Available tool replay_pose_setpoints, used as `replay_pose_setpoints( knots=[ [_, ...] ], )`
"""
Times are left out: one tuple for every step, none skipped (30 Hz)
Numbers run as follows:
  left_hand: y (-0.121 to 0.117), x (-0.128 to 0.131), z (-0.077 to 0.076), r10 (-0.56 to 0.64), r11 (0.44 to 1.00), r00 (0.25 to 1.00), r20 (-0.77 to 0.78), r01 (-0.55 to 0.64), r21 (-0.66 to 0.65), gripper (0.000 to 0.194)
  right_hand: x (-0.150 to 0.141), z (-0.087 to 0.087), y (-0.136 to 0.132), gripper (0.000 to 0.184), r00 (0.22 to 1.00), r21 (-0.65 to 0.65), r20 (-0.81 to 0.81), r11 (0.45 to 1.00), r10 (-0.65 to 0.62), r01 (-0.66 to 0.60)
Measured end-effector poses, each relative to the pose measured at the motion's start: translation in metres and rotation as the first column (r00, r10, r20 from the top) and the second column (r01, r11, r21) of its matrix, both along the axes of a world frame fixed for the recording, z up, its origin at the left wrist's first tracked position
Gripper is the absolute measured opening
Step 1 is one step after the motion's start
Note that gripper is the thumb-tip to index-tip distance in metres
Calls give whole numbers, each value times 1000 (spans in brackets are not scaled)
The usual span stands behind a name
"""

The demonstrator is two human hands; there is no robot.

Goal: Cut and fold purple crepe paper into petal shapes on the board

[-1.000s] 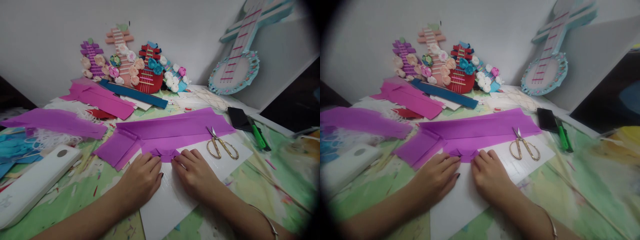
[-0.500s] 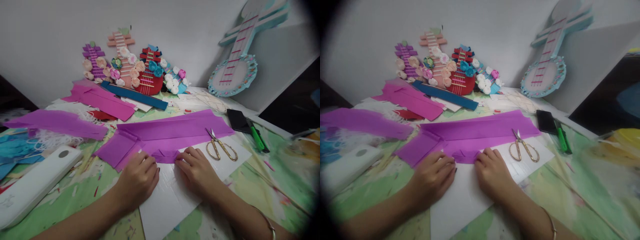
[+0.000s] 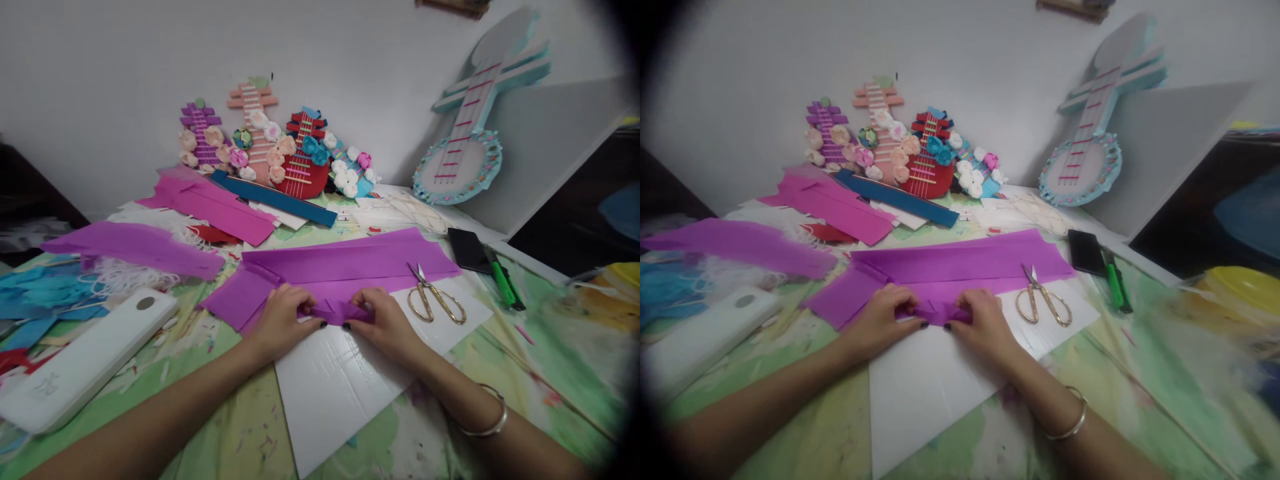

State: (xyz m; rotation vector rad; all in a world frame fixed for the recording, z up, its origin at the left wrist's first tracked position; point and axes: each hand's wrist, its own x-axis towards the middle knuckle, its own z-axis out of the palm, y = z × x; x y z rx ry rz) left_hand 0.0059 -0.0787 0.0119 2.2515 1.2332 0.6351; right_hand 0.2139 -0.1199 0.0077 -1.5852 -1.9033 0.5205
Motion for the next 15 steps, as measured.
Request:
replay_pose_setpoints(
  knots=[
    [0, 0, 1, -13, 1000, 999, 34, 14, -25, 12, -1, 0, 0, 16, 998, -33, -67, 999, 12, -14],
    [1, -1, 2, -30, 998, 997, 75, 34, -56, 11, -1, 0, 0, 15, 989, -61, -147, 998, 25, -34],
    [2, -2, 4, -45, 995, 992, 117, 55, -88, 10, -1, 0, 0, 14, 973, -82, -229, 995, 37, -57],
    [4, -3, 6, -55, 990, 986, 157, 75, -123, 9, -2, 2, 1, 17, 951, -95, -305, 993, 44, -76],
    [5, -5, 8, -60, 983, 979, 196, 92, -161, 8, -2, 4, 3, 21, 924, -114, -379, 988, 50, -100],
    [8, -6, 11, -59, 974, 970, 238, 108, -200, 9, -2, 7, 6, 25, 891, -140, -452, 982, 52, -128],
    [10, -8, 14, -59, 963, 957, 284, 130, -237, 11, -2, 12, 8, 28, 852, -166, -521, 974, 47, -155],
    [12, -9, 17, -60, 950, 940, 335, 157, -271, 12, -2, 18, 12, 30, 810, -192, -585, 964, 39, -186],
    [15, -10, 21, -61, 936, 918, 392, 189, -296, 13, -3, 24, 15, 29, 773, -193, -633, 960, 39, -205],
    [17, -11, 24, -63, 922, 890, 452, 225, -314, 14, -3, 30, 18, 28, 762, -190, -646, 957, 46, -218],
    [19, -11, 27, -59, 910, 857, 512, 257, -326, 14, -4, 36, 21, 25, 768, -187, -637, 956, 57, -226],
    [20, -10, 30, -49, 895, 821, 569, 289, -340, 15, -5, 40, 25, 24, 775, -205, -629, 947, 67, -248],
    [21, -9, 31, -29, 877, 783, 622, 318, -359, 18, -5, 43, 28, 22, 782, -221, -618, 938, 76, -266],
    [21, -7, 31, -3, 857, 745, 667, 345, -382, 24, -7, 44, 31, 22, 785, -236, -614, 931, 81, -280],
    [21, -5, 30, 25, 836, 714, 700, 369, -406, 31, -8, 43, 33, 22, 782, -247, -618, 924, 81, -291]
  ],
)
